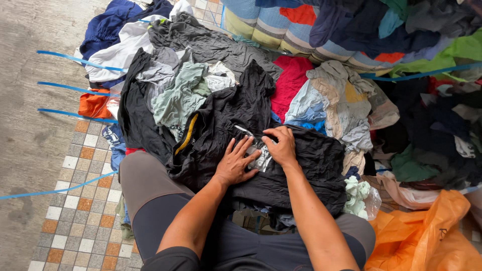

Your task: The person sorts through a pile of clothing by hand, picking up individual shirts and shorts, smoothing them out to see the designs, and then folding or setting them aside.

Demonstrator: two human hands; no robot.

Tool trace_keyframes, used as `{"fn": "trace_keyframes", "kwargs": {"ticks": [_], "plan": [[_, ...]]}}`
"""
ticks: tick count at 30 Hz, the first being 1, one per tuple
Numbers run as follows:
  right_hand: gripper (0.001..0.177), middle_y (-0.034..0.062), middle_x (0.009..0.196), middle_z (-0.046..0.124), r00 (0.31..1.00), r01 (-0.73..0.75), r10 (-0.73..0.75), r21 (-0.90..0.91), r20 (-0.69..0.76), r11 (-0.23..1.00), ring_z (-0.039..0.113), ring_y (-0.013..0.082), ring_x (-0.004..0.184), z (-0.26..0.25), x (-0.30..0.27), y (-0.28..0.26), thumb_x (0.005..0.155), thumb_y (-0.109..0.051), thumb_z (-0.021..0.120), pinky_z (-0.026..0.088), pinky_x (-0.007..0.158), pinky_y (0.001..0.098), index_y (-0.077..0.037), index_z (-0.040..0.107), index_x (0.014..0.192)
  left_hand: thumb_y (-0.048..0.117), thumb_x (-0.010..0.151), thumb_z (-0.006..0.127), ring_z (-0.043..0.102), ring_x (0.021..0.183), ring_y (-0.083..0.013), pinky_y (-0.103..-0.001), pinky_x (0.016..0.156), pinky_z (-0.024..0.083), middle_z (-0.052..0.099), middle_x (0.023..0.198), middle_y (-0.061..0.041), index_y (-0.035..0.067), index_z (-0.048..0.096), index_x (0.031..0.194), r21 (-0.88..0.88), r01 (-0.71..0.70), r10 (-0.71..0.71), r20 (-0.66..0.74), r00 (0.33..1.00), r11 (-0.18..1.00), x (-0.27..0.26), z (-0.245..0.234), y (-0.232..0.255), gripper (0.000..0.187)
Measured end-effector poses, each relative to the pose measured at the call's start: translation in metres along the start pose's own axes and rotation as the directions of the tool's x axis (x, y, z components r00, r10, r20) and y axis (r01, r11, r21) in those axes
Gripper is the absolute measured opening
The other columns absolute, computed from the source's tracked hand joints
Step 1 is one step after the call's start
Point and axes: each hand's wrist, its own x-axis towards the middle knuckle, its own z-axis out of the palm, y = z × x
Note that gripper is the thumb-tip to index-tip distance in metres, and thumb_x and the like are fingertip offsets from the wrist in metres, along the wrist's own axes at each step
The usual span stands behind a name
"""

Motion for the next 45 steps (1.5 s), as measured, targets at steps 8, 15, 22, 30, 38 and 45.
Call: {"fn": "trace_keyframes", "kwargs": {"ticks": [8, 15, 22, 30, 38, 45], "plan": [[0.011, 0.0012, 0.089, 0.069, 0.972, 0.088, -0.091, 0.027, 0.215, 0.996, 0.067, 0.029, 0.098, 0.009, 0.034, -0.012, 0.093, -0.037, 0.088, 0.054, 0.094, 0.0421, -0.028, 0.082, 0.09, 0.063, 0.086, 0.077, 0.041, 0.165, -0.0309, -0.066, 0.135, 0.021, 0.052, 0.17, -0.012, 0.034, 0.066, 0.152, 0.009, -0.018, 0.018, -0.039, 0.999, 1.0, 0.001, 0.004, -0.001, 0.073], [0.011, 0.0058, 0.083, 0.07, 0.959, -0.066, 0.04, 0.083, 0.28, 0.994, 0.069, 0.0299, 0.089, 0.021, 0.048, 0.0, 0.091, -0.034, 0.086, 0.054, 0.087, 0.0438, -0.023, 0.084, 0.09, 0.062, 0.086, 0.077, 0.041, 0.165, -0.0303, -0.066, 0.134, 0.021, 0.053, 0.169, -0.012, 0.033, 0.064, 0.155, -0.004, -0.009, 0.009, -0.047, 0.999, 1.0, -0.001, 0.012, -0.004, 0.076], [0.02, -0.0027, 0.1, 0.072, 0.933, 0.045, -0.019, -0.062, 0.36, 0.997, 0.067, 0.0271, 0.11, 0.015, 0.046, -0.009, 0.092, -0.053, 0.086, 0.053, 0.105, 0.0459, -0.034, 0.086, 0.098, 0.063, 0.087, 0.075, 0.041, 0.165, -0.0301, -0.065, 0.135, 0.02, 0.053, 0.169, -0.012, 0.034, 0.061, 0.158, 0.011, -0.022, 0.023, -0.066, 0.998, 1.0, -0.002, 0.016, -0.005, 0.078], [0.013, 0.0032, 0.09, 0.074, 0.888, 0.055, -0.07, 0.047, 0.454, 0.997, 0.068, 0.0286, 0.096, 0.016, 0.062, -0.003, 0.096, -0.038, 0.083, 0.055, 0.092, 0.044, -0.025, 0.084, 0.094, 0.062, 0.087, 0.074, 0.041, 0.166, -0.0295, -0.064, 0.135, 0.02, 0.052, 0.171, -0.011, 0.034, 0.061, 0.158, -0.001, -0.016, 0.016, -0.066, 0.998, 1.0, -0.002, 0.018, -0.005, 0.077], [0.014, -0.0054, 0.07, 0.055, 0.866, -0.404, 0.234, 0.342, 0.442, 0.848, 0.05, 0.0078, 0.069, 0.023, 0.081, -0.01, 0.102, -0.031, 0.077, 0.04, 0.065, 0.0223, -0.017, 0.081, 0.099, 0.064, 0.087, 0.072, 0.042, 0.165, -0.0285, -0.063, 0.135, 0.02, 0.052, 0.171, -0.011, 0.034, 0.06, 0.159, 0.035, -0.005, 0.008, -0.067, 0.998, 0.999, 0.001, 0.013, -0.003, 0.079], [0.014, 0.0044, 0.09, 0.08, 0.999, -0.009, 0.003, 0.138, 0.042, 0.99, 0.076, 0.0265, 0.092, 0.01, 0.028, 0.017, 0.104, -0.036, 0.083, 0.058, 0.087, 0.0381, -0.023, 0.083, 0.1, 0.072, 0.087, 0.067, 0.036, 0.168, -0.0256, -0.058, 0.138, 0.016, 0.043, 0.178, -0.013, 0.018, 0.041, 0.173, 0.067, 0.056, -0.055, -0.021, 0.998, 0.996, -0.001, 0.02, -0.004, 0.105]]}}
